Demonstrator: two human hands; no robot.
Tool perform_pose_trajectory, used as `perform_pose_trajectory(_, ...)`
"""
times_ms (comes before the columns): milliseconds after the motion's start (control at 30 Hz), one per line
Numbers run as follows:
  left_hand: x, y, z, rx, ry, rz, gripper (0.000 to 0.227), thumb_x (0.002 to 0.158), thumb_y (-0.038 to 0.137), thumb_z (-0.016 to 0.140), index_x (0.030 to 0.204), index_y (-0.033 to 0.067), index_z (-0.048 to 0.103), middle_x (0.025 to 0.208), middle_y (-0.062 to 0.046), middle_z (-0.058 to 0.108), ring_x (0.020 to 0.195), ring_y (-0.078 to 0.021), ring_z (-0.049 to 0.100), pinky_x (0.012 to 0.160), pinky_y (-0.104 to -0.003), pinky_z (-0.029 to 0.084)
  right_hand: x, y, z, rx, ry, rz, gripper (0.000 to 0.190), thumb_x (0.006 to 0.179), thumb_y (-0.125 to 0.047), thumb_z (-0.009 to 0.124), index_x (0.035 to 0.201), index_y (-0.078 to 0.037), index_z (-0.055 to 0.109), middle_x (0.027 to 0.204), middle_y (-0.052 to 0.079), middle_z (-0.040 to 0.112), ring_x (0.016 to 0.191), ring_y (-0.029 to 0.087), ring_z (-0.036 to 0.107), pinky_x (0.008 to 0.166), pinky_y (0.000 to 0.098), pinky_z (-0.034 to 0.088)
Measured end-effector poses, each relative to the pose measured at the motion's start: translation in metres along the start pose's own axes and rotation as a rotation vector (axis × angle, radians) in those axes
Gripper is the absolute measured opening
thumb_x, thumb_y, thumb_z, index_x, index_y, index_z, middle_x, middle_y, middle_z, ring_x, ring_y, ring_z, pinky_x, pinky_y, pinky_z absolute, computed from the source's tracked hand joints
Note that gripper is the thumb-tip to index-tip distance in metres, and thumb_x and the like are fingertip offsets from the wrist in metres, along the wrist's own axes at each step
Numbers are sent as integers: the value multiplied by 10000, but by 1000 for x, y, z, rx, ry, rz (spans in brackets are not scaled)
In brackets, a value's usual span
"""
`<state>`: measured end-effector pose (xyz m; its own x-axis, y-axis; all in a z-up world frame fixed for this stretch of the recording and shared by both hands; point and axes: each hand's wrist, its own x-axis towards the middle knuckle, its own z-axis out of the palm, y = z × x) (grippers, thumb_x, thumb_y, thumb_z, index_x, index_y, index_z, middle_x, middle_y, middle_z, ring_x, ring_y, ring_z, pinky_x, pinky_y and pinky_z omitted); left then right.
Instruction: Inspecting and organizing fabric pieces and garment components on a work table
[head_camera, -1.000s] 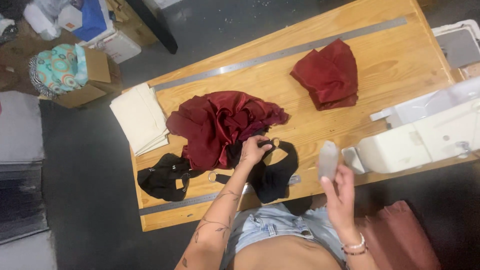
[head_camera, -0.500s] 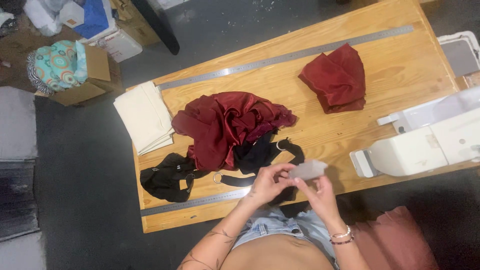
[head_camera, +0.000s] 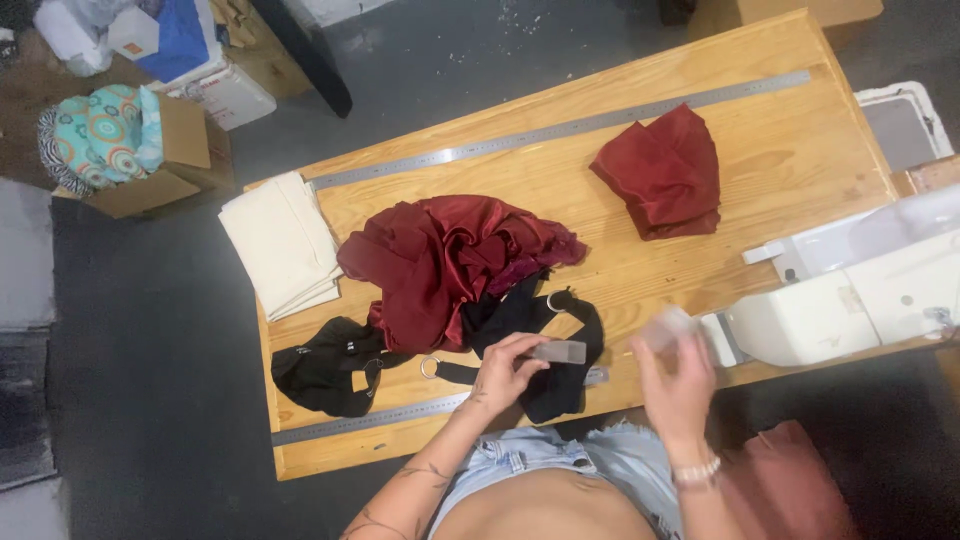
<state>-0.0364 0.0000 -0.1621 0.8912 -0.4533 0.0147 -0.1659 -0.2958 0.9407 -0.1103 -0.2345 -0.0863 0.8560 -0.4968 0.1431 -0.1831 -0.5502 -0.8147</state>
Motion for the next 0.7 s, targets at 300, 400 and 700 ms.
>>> perform_pose_trajectory(300,21,4,4,-63,199,-130,451,794,-27,793,1222,105,739,1032,-147,658,950,-348,696,771,-413,645,29,15,28,-429,-96,-54,469,934,-154,677,1366,14,606,1218,278,625,1177,455,587,1012,517,472)
perform_pose_trajectory(400,25,9,-2,61,216,-112,450,806,-12,777,1229,135,735,1037,-127,626,982,-358,687,809,-431,644,26,-6,33,-42,-175,60,338,1009,-154,598,1311,-14,659,1207,242,675,1188,409,608,1015,489,478)
perform_pose_trajectory(700,28,32,-5,225,182,-10,381,859,-42,674,1162,174,754,1109,-63,588,1016,-298,717,889,-406,624,12,36,76,678,-197,614,334,980,-36,599,1310,-14,643,1321,252,610,1186,299,593,985,440,529)
